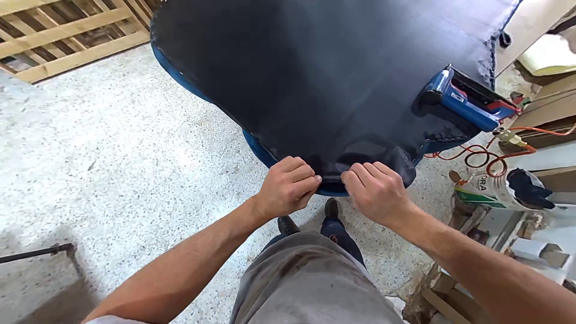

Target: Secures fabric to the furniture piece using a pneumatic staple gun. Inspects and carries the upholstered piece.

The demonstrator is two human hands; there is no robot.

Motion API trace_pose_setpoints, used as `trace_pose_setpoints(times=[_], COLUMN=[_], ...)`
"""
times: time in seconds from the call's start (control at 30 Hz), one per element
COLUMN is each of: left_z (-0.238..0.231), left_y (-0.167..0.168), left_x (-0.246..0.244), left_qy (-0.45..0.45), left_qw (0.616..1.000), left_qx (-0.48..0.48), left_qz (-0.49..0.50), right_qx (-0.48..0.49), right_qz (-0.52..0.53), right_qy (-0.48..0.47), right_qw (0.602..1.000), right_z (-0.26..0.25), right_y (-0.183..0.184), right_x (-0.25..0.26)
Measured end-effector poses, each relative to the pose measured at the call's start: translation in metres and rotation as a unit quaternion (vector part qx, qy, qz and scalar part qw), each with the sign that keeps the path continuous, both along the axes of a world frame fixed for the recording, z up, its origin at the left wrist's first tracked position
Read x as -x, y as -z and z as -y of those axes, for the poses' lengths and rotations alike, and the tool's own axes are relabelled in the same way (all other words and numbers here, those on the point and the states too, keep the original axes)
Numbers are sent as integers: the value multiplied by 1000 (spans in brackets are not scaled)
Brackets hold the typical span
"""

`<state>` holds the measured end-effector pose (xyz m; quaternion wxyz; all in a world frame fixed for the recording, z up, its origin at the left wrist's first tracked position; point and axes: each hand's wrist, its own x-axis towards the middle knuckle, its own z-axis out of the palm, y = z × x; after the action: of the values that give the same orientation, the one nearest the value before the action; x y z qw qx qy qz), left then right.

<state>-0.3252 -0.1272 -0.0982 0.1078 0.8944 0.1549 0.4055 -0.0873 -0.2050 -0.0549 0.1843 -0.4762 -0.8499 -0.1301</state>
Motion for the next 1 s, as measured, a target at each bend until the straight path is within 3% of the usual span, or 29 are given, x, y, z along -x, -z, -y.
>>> trace_pose_setpoints(times=[0.13, 0.37, 0.67, 0.87, 1.0], left_z=[2, -7, -5, 1, 2], left_y=[-8, -24, -24, -22, -18], left_x=[1, 24, 10, 2, 6], left_qy=[-7, 72, 43, -17, 11], left_qw=[999, 986, 989, 996, 997], left_qx=[44, 100, 23, 65, 0], left_qz=[-31, -114, -137, -62, -82], right_qx=[74, 80, 29, -8, -29], right_qz=[-93, -159, -108, -96, -71], right_qy=[4, -8, -49, -17, -67], right_qw=[993, 984, 993, 995, 995], right_z=[17, 10, 7, 10, 14], right_y=[-5, 5, 11, 14, 15], right_x=[-9, -6, -7, -2, -6])
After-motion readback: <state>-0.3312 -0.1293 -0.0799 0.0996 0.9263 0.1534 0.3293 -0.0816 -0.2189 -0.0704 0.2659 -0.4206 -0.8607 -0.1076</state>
